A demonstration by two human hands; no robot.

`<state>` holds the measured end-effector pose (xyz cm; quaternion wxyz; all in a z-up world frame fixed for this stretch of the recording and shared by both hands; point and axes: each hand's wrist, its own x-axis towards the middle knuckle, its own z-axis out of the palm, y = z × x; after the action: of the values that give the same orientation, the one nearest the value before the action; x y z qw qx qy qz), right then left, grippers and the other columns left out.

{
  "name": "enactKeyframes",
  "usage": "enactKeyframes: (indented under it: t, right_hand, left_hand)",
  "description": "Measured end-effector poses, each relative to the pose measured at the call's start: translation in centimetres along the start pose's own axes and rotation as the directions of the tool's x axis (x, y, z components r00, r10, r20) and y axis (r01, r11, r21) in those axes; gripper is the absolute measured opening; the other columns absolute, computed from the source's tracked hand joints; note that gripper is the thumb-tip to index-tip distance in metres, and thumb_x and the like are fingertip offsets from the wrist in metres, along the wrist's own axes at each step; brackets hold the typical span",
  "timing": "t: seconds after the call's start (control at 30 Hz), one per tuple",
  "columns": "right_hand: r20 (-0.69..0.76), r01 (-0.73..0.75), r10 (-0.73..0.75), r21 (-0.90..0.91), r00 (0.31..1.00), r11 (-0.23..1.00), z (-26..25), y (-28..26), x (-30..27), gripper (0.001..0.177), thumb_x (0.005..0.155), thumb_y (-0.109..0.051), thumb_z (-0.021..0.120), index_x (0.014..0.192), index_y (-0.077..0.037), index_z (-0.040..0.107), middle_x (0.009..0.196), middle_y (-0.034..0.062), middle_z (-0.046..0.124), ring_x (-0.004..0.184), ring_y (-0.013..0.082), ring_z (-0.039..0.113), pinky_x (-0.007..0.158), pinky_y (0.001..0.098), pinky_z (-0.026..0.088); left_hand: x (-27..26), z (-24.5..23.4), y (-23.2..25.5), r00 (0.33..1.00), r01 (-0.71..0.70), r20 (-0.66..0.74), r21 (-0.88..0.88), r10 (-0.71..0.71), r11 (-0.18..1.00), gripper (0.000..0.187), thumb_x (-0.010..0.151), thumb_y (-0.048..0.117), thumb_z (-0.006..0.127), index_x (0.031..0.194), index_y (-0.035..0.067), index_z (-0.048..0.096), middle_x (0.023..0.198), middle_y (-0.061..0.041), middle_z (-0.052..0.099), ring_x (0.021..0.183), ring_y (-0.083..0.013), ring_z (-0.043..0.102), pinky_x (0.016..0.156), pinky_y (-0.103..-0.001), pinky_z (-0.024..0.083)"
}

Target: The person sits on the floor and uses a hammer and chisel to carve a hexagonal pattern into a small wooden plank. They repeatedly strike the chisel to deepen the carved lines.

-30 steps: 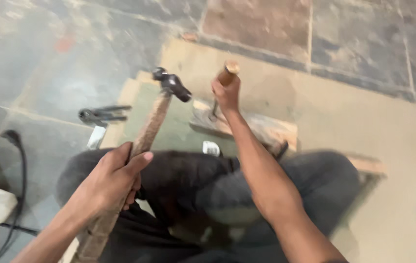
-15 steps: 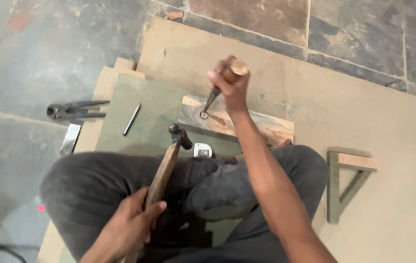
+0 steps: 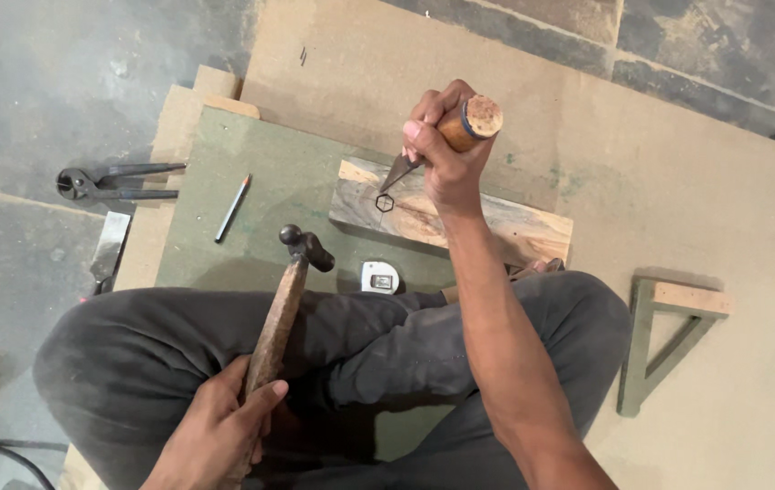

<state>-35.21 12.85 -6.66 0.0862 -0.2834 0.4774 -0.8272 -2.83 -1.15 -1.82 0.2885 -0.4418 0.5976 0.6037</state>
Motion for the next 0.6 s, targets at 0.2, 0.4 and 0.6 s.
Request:
enactKeyframes:
  t: [0.2,0.4,0.6]
  right_hand:
    - [0.024,-0.021,0.022,-0.034,0.999,0.999,1.1,-1.0,0.0,0.024,0.088,0.007,0.067,0.091,-0.007,0.048,0.076,0.0055,0.054,0.06,0.0125,0.05,0.058,0.0288,0.046]
    - [0.026,-0.02,0.021,-0.031,0.999,0.999,1.2,-1.0,-0.3,0.024,0.088,0.008,0.067,0.09,-0.007,0.049,0.077,0.0055,0.053,0.061,0.0127,0.05,0.057,0.0279,0.044]
    - [0.017,-0.017,0.018,-0.055,1.0,0.998,1.5,-1.1,-0.5,0.024,0.087,0.008,0.067,0.089,-0.007,0.048,0.076,0.0061,0.054,0.06,0.0126,0.051,0.056,0.0279,0.044]
  left_hand:
    - [-0.6,-0.3,0.4,0.998,0.055,-0.001,0.033,-0.055,0.998,0.027,0.094,0.034,0.068,0.107,0.01,0.061,0.062,-0.009,0.054,0.048,-0.0213,0.056,0.047,-0.037,0.047]
    - [-1.3,-0.1,0.8,1.0,0.0,-0.003,0.056,0.0,0.998,0.034,0.096,0.035,0.067,0.1,0.002,0.061,0.062,-0.009,0.055,0.047,-0.0208,0.057,0.045,-0.036,0.047]
    - [-1.0,-0.2,0.6,1.0,0.025,-0.004,0.073,-0.025,0.997,0.034,0.097,0.035,0.067,0.101,0.003,0.06,0.063,-0.009,0.055,0.048,-0.0207,0.058,0.046,-0.036,0.048]
